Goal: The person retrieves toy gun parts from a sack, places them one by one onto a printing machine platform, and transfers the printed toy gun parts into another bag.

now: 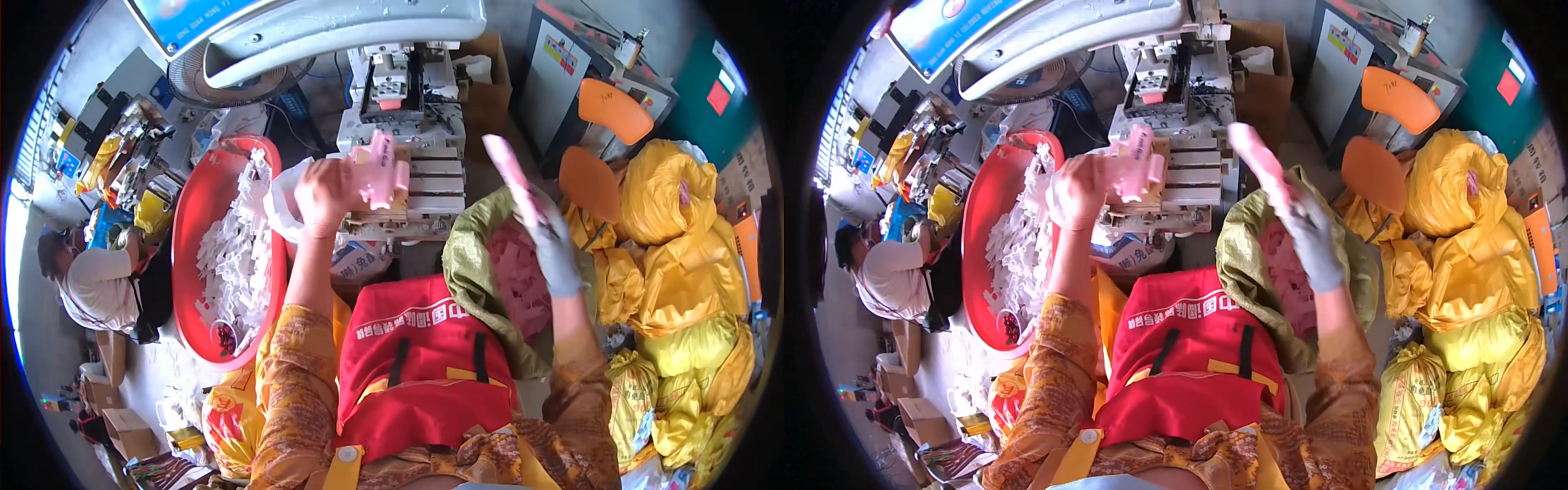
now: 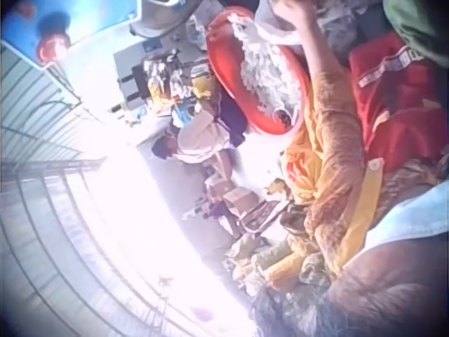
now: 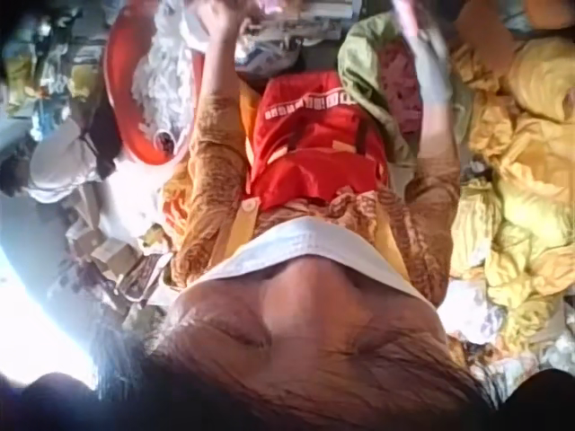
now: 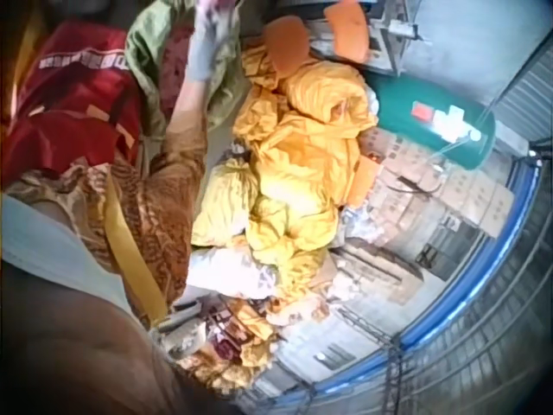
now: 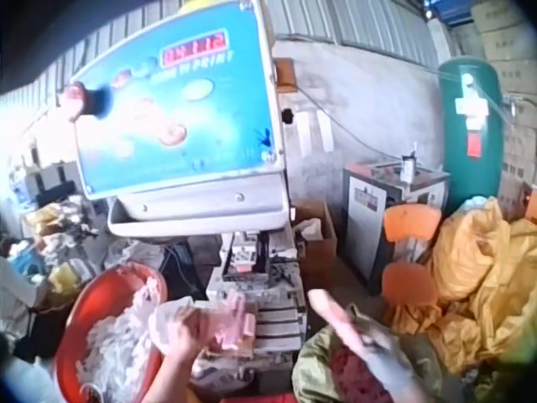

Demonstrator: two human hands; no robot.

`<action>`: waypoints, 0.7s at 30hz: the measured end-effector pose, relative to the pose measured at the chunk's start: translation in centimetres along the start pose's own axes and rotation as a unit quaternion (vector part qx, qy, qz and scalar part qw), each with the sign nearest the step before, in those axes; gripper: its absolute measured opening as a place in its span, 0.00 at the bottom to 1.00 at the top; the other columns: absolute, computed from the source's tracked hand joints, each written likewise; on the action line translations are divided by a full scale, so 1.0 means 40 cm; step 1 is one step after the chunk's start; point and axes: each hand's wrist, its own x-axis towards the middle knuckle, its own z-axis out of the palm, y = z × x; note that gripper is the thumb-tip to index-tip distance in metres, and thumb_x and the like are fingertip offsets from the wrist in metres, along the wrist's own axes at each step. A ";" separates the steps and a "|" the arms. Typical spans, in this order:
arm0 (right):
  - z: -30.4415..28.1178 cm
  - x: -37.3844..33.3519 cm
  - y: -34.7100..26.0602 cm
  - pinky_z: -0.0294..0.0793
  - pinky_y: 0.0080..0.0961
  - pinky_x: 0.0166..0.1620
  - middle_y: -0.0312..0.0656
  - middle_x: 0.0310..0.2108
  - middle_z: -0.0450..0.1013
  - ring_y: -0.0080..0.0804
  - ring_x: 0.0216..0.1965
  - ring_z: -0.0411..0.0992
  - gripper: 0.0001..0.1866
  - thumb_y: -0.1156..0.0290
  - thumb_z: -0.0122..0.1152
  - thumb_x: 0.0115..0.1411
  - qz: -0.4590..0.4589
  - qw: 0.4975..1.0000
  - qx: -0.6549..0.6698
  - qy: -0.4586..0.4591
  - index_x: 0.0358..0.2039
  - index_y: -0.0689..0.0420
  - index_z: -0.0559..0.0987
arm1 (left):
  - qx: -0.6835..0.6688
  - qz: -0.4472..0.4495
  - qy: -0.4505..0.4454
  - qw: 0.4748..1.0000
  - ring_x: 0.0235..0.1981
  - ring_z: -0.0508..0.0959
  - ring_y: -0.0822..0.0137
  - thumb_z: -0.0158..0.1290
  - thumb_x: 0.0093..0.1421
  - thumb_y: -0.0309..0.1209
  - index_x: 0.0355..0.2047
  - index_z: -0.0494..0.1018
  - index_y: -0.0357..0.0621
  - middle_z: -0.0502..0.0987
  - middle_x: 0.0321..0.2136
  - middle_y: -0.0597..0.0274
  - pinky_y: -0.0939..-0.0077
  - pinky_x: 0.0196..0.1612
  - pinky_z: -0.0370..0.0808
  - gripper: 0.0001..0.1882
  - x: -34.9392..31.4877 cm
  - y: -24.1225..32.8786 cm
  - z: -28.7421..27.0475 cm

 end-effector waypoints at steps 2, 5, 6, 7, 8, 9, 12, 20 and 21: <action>0.116 0.078 -0.016 0.67 0.24 0.53 0.42 0.51 0.69 0.29 0.51 0.68 0.24 0.78 0.57 0.55 0.000 0.998 -0.059 -0.028 0.54 0.62 0.68 | 0.003 -0.047 0.050 0.998 0.23 0.74 0.53 0.50 0.59 0.33 0.25 0.74 0.38 0.74 0.20 0.52 0.63 0.29 0.70 0.11 0.019 -0.043 -0.043; 0.252 0.177 -0.018 0.68 0.25 0.50 0.44 0.48 0.70 0.32 0.47 0.70 0.28 0.82 0.58 0.48 -0.200 0.935 -0.252 -0.148 0.53 0.56 0.71 | -0.098 -0.193 0.118 0.969 0.18 0.70 0.67 0.48 0.61 0.34 0.26 0.75 0.37 0.73 0.17 0.54 0.70 0.24 0.67 0.14 -0.032 -0.124 -0.139; 0.289 0.201 -0.012 0.69 0.28 0.49 0.44 0.46 0.71 0.35 0.46 0.71 0.27 0.80 0.57 0.47 -0.236 0.918 -0.264 -0.180 0.52 0.54 0.72 | -0.077 -0.206 0.127 0.967 0.18 0.68 0.70 0.47 0.62 0.35 0.26 0.75 0.36 0.73 0.17 0.55 0.72 0.24 0.66 0.15 -0.071 -0.148 -0.168; 0.319 0.218 -0.006 0.69 0.31 0.48 0.44 0.43 0.71 0.38 0.43 0.71 0.25 0.77 0.57 0.49 -0.238 0.879 -0.358 -0.207 0.51 0.52 0.73 | -0.053 -0.229 0.118 0.965 0.18 0.68 0.71 0.47 0.62 0.35 0.26 0.74 0.36 0.72 0.16 0.56 0.72 0.23 0.65 0.15 -0.117 -0.172 -0.195; 0.342 0.230 0.000 0.69 0.35 0.47 0.44 0.41 0.71 0.41 0.41 0.70 0.23 0.73 0.56 0.51 -0.243 0.833 -0.439 -0.233 0.50 0.50 0.74 | -0.014 -0.290 0.098 0.952 0.18 0.68 0.71 0.46 0.62 0.35 0.25 0.74 0.36 0.72 0.16 0.58 0.72 0.23 0.65 0.16 -0.170 -0.195 -0.222; 0.354 0.238 0.004 0.69 0.38 0.46 0.43 0.37 0.70 0.42 0.40 0.70 0.20 0.68 0.54 0.53 -0.208 0.809 -0.485 -0.258 0.48 0.49 0.76 | -0.002 -0.267 0.094 0.959 0.17 0.67 0.70 0.46 0.62 0.36 0.25 0.74 0.35 0.72 0.16 0.58 0.71 0.23 0.65 0.16 -0.233 -0.213 -0.251; 0.358 0.238 0.008 0.69 0.37 0.45 0.43 0.36 0.69 0.42 0.40 0.69 0.20 0.68 0.54 0.53 -0.218 0.796 -0.506 -0.250 0.49 0.48 0.75 | 0.079 -0.268 0.083 0.957 0.16 0.66 0.67 0.46 0.62 0.36 0.24 0.74 0.35 0.71 0.15 0.57 0.70 0.23 0.64 0.17 -0.432 -0.257 -0.329; 0.041 0.098 0.086 0.70 0.27 0.46 0.42 0.41 0.73 0.33 0.42 0.72 0.14 0.76 0.55 0.57 -0.216 0.912 -0.340 -0.082 0.45 0.59 0.75 | 0.257 -0.317 -0.143 0.902 0.37 0.76 0.52 0.47 0.62 0.39 0.37 0.76 0.38 0.78 0.35 0.50 0.61 0.42 0.72 0.16 -0.858 -0.393 -0.432; -0.034 0.050 0.122 0.70 0.23 0.43 0.39 0.38 0.73 0.27 0.39 0.71 0.14 0.76 0.55 0.58 -0.058 0.954 -0.289 -0.056 0.45 0.60 0.75 | 0.231 -0.332 -0.156 0.901 0.37 0.76 0.52 0.48 0.61 0.39 0.36 0.76 0.38 0.78 0.34 0.51 0.60 0.41 0.71 0.16 -0.884 -0.405 -0.424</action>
